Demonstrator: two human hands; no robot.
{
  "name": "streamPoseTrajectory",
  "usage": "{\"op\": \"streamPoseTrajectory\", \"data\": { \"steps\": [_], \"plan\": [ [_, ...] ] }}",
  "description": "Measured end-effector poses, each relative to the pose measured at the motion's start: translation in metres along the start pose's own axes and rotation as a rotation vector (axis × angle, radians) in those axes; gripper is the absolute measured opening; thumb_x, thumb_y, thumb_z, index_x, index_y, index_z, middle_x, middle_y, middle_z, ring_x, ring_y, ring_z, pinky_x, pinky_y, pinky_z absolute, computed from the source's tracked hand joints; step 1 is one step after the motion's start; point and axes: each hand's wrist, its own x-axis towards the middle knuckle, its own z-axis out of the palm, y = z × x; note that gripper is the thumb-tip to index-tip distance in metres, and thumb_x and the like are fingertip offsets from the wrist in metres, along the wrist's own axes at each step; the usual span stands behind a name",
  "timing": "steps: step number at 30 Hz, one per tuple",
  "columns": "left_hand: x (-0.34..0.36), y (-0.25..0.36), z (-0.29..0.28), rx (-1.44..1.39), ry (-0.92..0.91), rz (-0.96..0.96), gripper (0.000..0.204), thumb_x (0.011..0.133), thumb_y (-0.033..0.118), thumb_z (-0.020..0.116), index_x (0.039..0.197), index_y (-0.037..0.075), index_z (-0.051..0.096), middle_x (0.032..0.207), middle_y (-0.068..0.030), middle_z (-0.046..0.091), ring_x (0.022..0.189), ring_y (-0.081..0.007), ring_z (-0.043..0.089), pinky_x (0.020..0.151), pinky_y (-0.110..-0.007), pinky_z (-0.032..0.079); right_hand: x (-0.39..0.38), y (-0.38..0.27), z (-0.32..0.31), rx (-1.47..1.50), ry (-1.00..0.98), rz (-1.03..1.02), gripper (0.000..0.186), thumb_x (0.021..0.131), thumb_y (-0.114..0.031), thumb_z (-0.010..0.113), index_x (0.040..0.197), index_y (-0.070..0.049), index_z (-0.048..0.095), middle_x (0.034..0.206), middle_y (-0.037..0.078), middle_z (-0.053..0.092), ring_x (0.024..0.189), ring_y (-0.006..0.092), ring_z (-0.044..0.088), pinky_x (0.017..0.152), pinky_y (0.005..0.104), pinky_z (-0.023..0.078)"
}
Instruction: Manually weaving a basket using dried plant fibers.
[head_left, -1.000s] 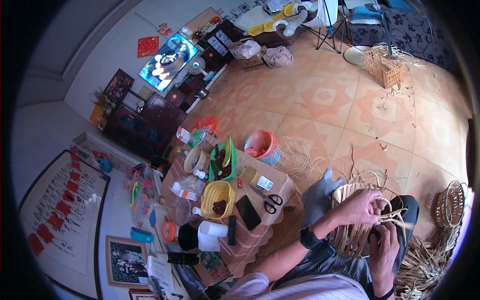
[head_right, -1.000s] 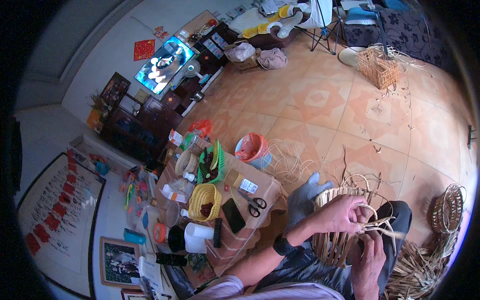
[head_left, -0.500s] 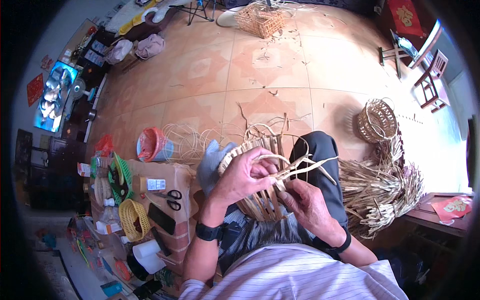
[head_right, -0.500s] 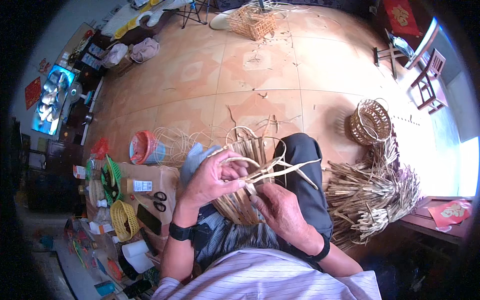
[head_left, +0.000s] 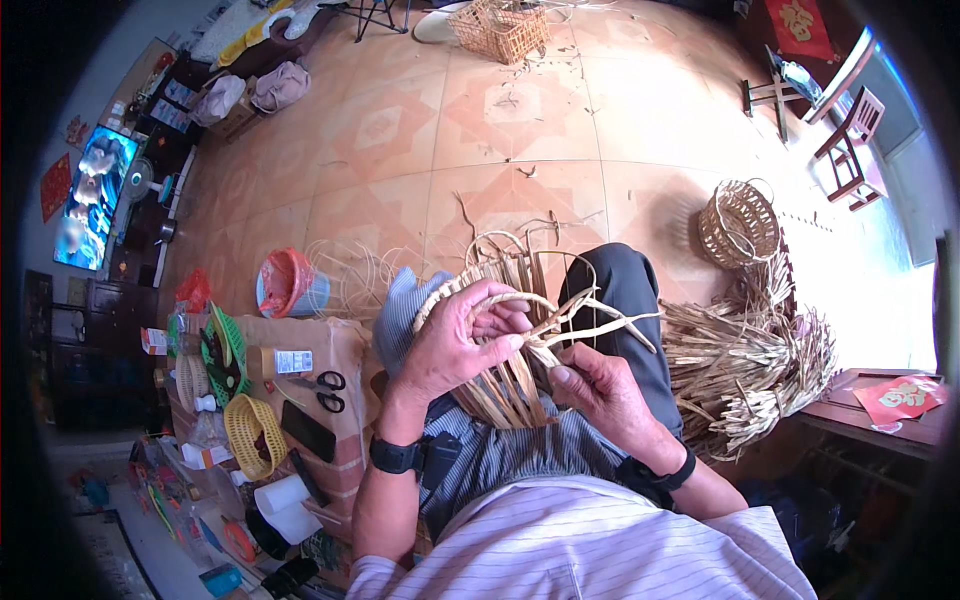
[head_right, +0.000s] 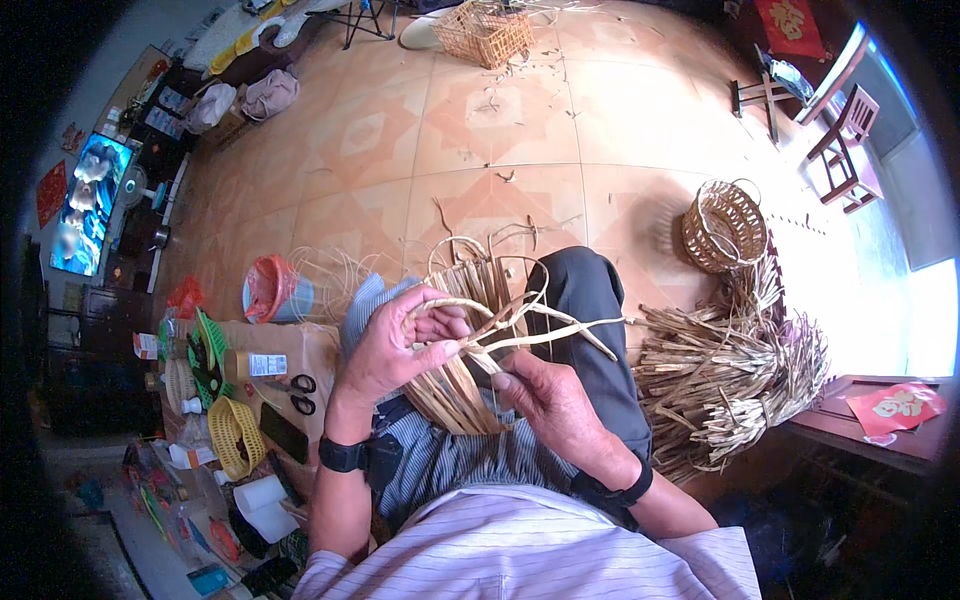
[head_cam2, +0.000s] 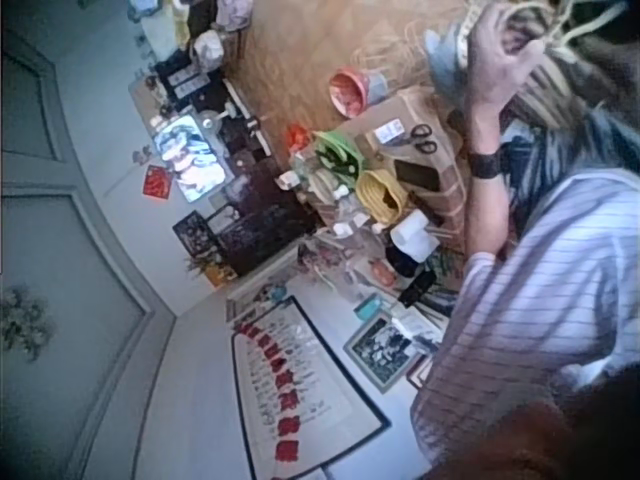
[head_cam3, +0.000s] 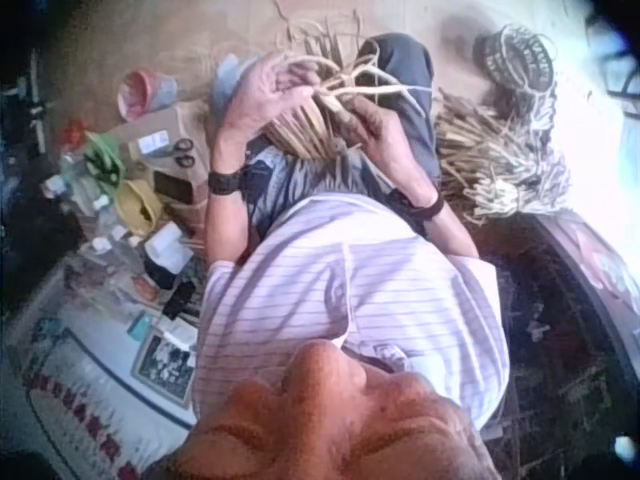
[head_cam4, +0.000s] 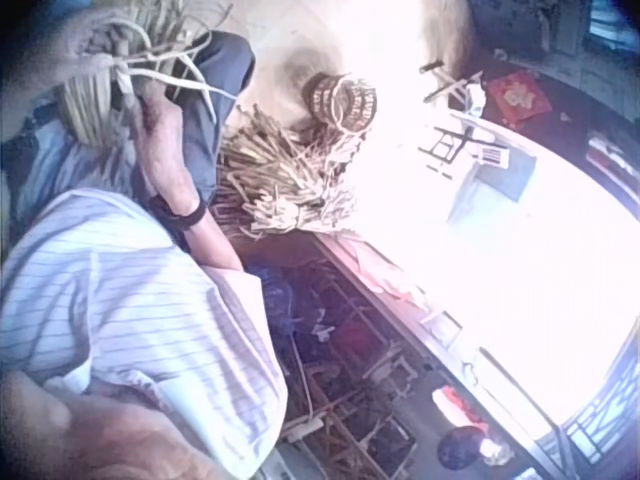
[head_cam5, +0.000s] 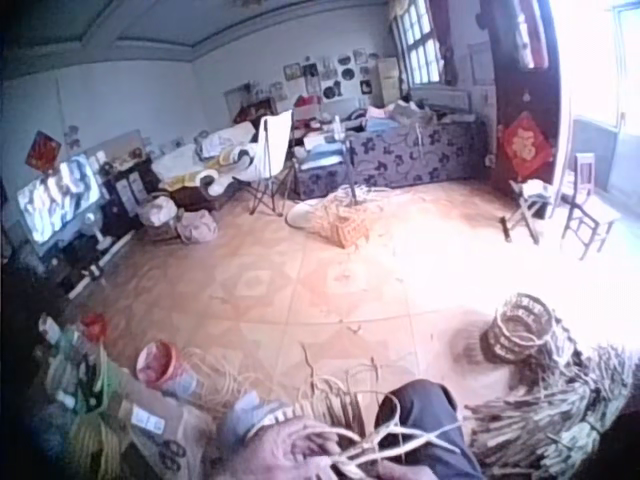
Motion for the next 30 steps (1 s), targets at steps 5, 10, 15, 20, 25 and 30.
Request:
{"op": "streamPoseTrajectory", "data": {
  "steps": [5,10,15,20,25,30],
  "plan": [
    [-0.002,0.002,-0.003,-0.018,0.053,-0.058,0.042,0.091,0.005,0.079,0.128,-0.001,0.061,0.105,-0.0061,0.071,0.096,-0.0122,0.070,0.090,-0.029,0.058,0.000,-0.004,-0.005,0.195,-0.073,0.127,0.021,0.112,-0.020,0.059,0.099,-0.002,0.061,0.074,-0.005,0.052,0.068,0.0033,0.043,0.059,0.0233,0.039],
    [-0.003,0.003,0.008,0.183,0.032,0.054,0.052,0.086,0.004,0.083,0.132,0.001,0.060,0.104,-0.0064,0.071,0.095,-0.0119,0.071,0.085,-0.028,0.058,0.001,0.002,-0.001,0.086,-0.007,0.085,0.021,0.111,-0.019,0.059,0.098,-0.003,0.060,0.071,-0.002,0.050,0.067,0.0072,0.043,0.059,0.0280,0.042],
    [-0.007,0.001,0.020,0.375,0.221,0.165,0.060,0.080,-0.001,0.085,0.134,0.006,0.061,0.098,-0.0053,0.072,0.086,-0.0125,0.073,0.075,-0.026,0.058,0.005,0.005,-0.001,0.089,-0.030,0.075,0.023,0.110,-0.021,0.061,0.097,-0.002,0.059,0.070,0.000,0.050,0.067,0.0085,0.046,0.060,0.0294,0.044],
    [-0.004,0.001,0.025,0.456,0.282,0.182,0.061,0.076,-0.001,0.086,0.133,0.006,0.063,0.090,-0.0036,0.075,0.076,-0.0099,0.072,0.067,-0.025,0.058,0.000,0.001,0.000,0.141,-0.046,0.109,0.024,0.110,-0.022,0.061,0.097,-0.002,0.059,0.069,0.000,0.050,0.065,0.0087,0.047,0.060,0.0301,0.045],
    [-0.003,0.003,0.026,0.424,0.290,0.130,0.057,0.078,-0.001,0.083,0.132,0.006,0.064,0.087,-0.0026,0.074,0.077,-0.0082,0.071,0.072,-0.025,0.058,-0.011,-0.021,0.003,-0.012,-0.020,0.051,0.027,0.111,-0.024,0.061,0.095,-0.002,0.059,0.067,-0.001,0.053,0.062,0.0091,0.047,0.057,0.0297,0.043],
    [0.000,0.000,0.017,0.253,0.191,0.156,0.053,0.080,0.002,0.083,0.129,0.005,0.063,0.094,-0.0010,0.070,0.084,-0.0072,0.067,0.077,-0.024,0.055,0.003,-0.081,-0.015,0.488,-0.121,0.332,0.028,0.114,-0.032,0.053,0.107,-0.007,0.064,0.066,-0.004,0.055,0.046,0.0042,0.046,0.043,0.0197,0.033]
  ]
}}
